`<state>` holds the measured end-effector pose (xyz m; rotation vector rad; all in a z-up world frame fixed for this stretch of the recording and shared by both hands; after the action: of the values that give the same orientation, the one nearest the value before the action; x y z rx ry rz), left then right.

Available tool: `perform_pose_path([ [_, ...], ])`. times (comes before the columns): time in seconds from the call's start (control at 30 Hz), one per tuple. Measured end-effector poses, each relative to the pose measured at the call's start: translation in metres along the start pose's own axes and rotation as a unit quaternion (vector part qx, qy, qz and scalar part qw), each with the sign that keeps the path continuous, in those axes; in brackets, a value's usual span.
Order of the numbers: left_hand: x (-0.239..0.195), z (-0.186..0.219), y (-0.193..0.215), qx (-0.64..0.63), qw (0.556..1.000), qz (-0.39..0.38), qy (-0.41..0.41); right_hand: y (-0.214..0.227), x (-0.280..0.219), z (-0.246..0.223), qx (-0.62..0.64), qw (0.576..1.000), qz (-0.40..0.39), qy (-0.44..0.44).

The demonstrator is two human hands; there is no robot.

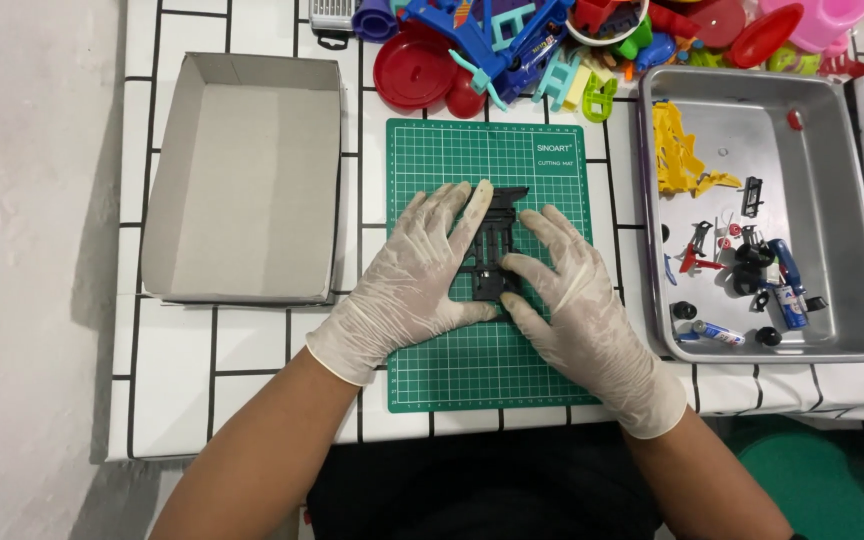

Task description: Assembling a plastic model toy car chassis by manually attaching small components like gears and rollers.

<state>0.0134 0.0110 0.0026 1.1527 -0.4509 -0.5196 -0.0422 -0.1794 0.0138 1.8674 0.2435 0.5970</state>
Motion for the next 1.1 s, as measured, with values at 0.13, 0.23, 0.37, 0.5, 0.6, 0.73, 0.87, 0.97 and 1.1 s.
perform_pose_path([
  [0.13, -0.001, 0.001, 0.003, -0.014, 1.000, 0.007, 0.000, -0.014, 0.000, 0.009, 0.010, 1.000, -0.010, 0.002],
  [0.23, -0.001, 0.000, 0.001, -0.004, 1.000, 0.014, -0.005, -0.019, -0.001, 0.011, 0.016, 1.000, -0.001, 0.009],
  [0.37, -0.001, 0.000, -0.001, -0.003, 1.000, 0.018, -0.011, -0.018, -0.003, 0.010, 0.047, 0.999, 0.014, 0.009],
  [0.5, 0.000, -0.001, -0.003, -0.011, 1.000, 0.025, -0.015, -0.001, -0.006, 0.000, 0.085, 0.992, 0.089, 0.024],
  [0.6, 0.001, -0.001, -0.003, -0.017, 0.999, 0.034, -0.018, 0.009, -0.014, 0.005, 0.118, 0.978, 0.165, 0.039],
  [0.73, 0.003, -0.001, 0.002, -0.072, 0.995, 0.064, -0.033, 0.036, -0.038, 0.020, 0.123, 0.964, 0.234, 0.038],
  [0.87, 0.002, 0.000, 0.009, -0.135, 0.982, 0.129, -0.031, 0.059, -0.075, 0.061, 0.147, 0.952, 0.265, -0.033],
  [0.97, -0.003, -0.003, 0.007, -0.146, 0.971, 0.187, -0.036, 0.091, -0.093, 0.075, 0.114, 0.950, 0.259, -0.130],
  [1.1, -0.005, -0.011, 0.000, -0.152, 0.955, 0.248, -0.062, 0.109, -0.126, 0.116, -0.001, 0.949, 0.191, -0.250],
])
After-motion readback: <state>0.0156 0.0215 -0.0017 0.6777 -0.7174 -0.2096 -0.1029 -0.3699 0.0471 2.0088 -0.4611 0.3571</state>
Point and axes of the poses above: each hand's wrist, its own x-axis towards the middle knuckle, its own y-axis out of the back of the hand, z = x × y, the point moved 2 cm from there along x, towards the middle knuckle, and after that the axes turned 4 degrees about y, right-handed, at the moved point
